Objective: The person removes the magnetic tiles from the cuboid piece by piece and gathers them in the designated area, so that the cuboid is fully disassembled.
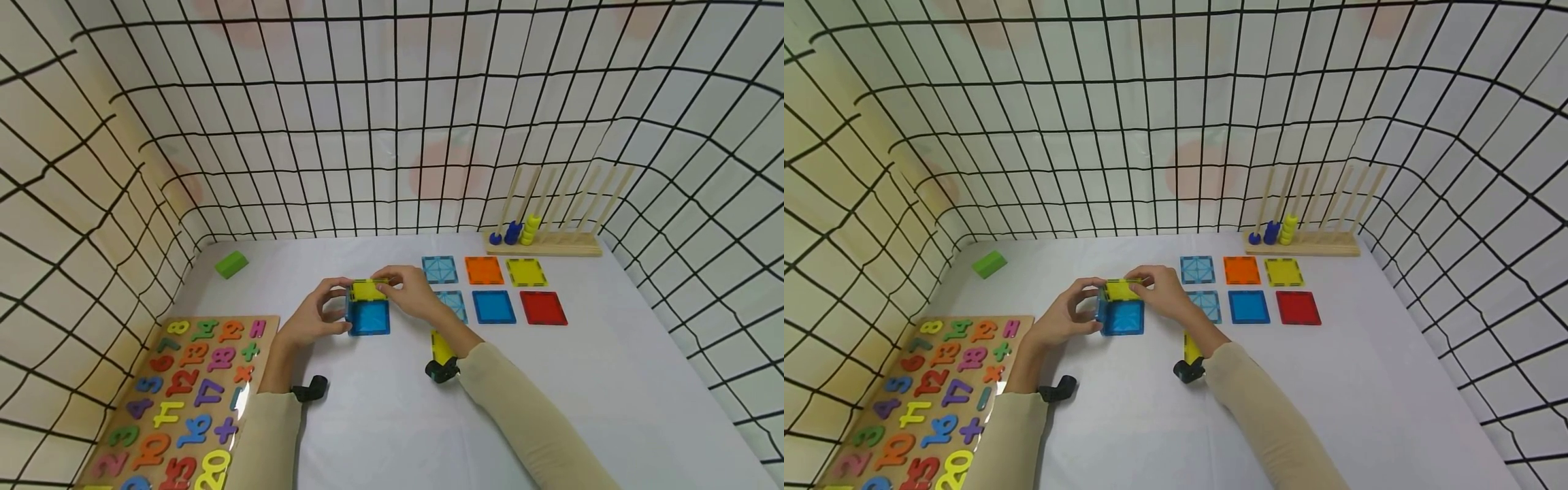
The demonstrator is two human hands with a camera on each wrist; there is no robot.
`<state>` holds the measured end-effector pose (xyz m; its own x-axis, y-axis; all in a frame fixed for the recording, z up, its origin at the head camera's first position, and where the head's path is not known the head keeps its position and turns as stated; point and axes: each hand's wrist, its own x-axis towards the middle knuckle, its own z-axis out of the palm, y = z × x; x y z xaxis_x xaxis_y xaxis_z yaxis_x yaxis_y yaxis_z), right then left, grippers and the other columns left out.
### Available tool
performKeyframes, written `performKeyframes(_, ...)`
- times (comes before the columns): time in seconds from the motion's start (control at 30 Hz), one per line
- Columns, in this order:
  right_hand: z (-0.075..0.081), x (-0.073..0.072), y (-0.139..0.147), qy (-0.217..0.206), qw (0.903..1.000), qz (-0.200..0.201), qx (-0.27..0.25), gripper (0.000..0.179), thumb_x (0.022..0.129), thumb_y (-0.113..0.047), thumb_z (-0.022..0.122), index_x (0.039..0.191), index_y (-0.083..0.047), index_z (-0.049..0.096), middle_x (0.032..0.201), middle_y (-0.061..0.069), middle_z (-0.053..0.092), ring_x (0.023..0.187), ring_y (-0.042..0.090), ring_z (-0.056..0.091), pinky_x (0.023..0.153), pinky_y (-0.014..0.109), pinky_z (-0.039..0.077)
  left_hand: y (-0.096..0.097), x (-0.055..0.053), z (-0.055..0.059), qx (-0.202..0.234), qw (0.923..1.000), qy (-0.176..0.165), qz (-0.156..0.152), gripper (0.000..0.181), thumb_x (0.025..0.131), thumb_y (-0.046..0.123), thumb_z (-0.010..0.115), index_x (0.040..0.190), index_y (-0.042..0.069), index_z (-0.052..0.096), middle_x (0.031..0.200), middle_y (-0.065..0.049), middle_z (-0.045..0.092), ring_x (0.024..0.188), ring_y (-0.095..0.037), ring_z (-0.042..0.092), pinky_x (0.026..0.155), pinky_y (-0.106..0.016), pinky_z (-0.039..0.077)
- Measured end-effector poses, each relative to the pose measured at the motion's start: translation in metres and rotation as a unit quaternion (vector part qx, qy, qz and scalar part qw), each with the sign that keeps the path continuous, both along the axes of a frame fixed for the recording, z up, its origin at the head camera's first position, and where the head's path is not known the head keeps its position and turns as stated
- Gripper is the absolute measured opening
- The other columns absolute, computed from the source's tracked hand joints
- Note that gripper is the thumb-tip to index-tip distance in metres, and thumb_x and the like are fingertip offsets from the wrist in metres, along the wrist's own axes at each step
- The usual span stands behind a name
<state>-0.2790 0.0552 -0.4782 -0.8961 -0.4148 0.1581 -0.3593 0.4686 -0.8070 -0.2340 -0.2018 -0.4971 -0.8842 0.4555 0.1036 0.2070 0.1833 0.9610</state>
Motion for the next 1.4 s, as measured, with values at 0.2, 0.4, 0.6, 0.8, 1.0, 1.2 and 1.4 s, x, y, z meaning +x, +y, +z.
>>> performKeyframes(0.2, -0.001, 0.002, -0.001, 0.007, 0.9993, -0.036, -0.006, 0.016, 0.101, -0.019, 0.067, 0.115, -0.016, 0.075, 0.117, 0.0, 0.076, 0.101, 0.02, 0.069, 0.094, 0.037, 0.06, 0.0, -0.001, -0.003, -0.004, 1.0, 0.001, 0.002, 0.085, 0.08, -0.004, 0.081, 0.15, 0.024, 0.042, 0.158, -0.004, 0.035, 0.146, -0.039, 0.036, 0.112, -0.057, 0.045)
performKeyframes(0.4, -0.001, 0.005, 0.005, -0.013, 0.997, -0.067, -0.037, 0.016, 0.101, -0.019, 0.068, 0.116, -0.016, 0.073, 0.117, 0.002, 0.075, 0.101, 0.021, 0.069, 0.091, 0.035, 0.061, 0.0, -0.002, -0.004, -0.01, 0.9999, -0.005, 0.006, 0.084, 0.08, -0.004, 0.081, 0.149, 0.027, 0.043, 0.159, 0.0, 0.035, 0.146, -0.036, 0.036, 0.113, -0.057, 0.044)
performKeyframes(0.6, 0.002, 0.009, 0.018, -0.049, 0.9917, -0.072, -0.095, 0.021, 0.101, -0.014, 0.067, 0.121, -0.014, 0.068, 0.12, 0.008, 0.07, 0.103, 0.025, 0.072, 0.078, 0.03, 0.064, 0.001, -0.003, -0.003, -0.011, 0.9998, -0.012, 0.008, 0.085, 0.079, -0.004, 0.081, 0.15, 0.023, 0.043, 0.159, -0.001, 0.036, 0.147, -0.037, 0.036, 0.113, -0.059, 0.043)
performKeyframes(0.8, 0.007, 0.014, 0.038, -0.045, 0.994, -0.053, -0.084, 0.025, 0.098, -0.013, 0.071, 0.122, -0.018, 0.068, 0.118, 0.004, 0.071, 0.102, 0.023, 0.07, 0.078, 0.029, 0.064, 0.001, -0.003, -0.002, -0.02, 0.9997, -0.014, 0.001, 0.089, 0.079, -0.002, 0.082, 0.154, 0.014, 0.037, 0.161, -0.011, 0.037, 0.148, -0.039, 0.035, 0.115, -0.061, 0.04)
performKeyframes(1.0, 0.01, 0.022, 0.062, -0.041, 0.9946, -0.038, -0.088, 0.028, 0.101, -0.016, 0.067, 0.128, -0.021, 0.067, 0.113, 0.006, 0.072, 0.089, 0.019, 0.074, 0.077, 0.032, 0.064, 0.002, -0.003, -0.003, -0.024, 0.9997, 0.002, 0.002, 0.088, 0.081, -0.001, 0.081, 0.156, 0.013, 0.036, 0.162, -0.016, 0.037, 0.149, -0.042, 0.034, 0.115, -0.064, 0.039)
performKeyframes(1.2, 0.017, 0.033, 0.086, -0.019, 0.9956, -0.035, -0.085, 0.027, 0.101, -0.018, 0.067, 0.128, -0.019, 0.069, 0.113, 0.008, 0.073, 0.079, 0.021, 0.074, 0.076, 0.035, 0.065, 0.002, 0.0, 0.0, -0.028, 0.9996, 0.002, 0.01, 0.087, 0.082, -0.004, 0.08, 0.155, 0.014, 0.037, 0.162, -0.014, 0.037, 0.148, -0.041, 0.035, 0.114, -0.066, 0.039)
performKeyframes(1.4, 0.02, 0.047, 0.113, -0.025, 0.9955, -0.054, -0.074, 0.028, 0.101, -0.024, 0.068, 0.128, -0.02, 0.071, 0.115, 0.007, 0.074, 0.08, 0.024, 0.071, 0.075, 0.04, 0.064, 0.002, -0.002, -0.003, -0.021, 0.9997, 0.007, 0.005, 0.087, 0.082, -0.004, 0.08, 0.155, 0.011, 0.036, 0.161, -0.015, 0.037, 0.149, -0.044, 0.033, 0.114, -0.068, 0.036)
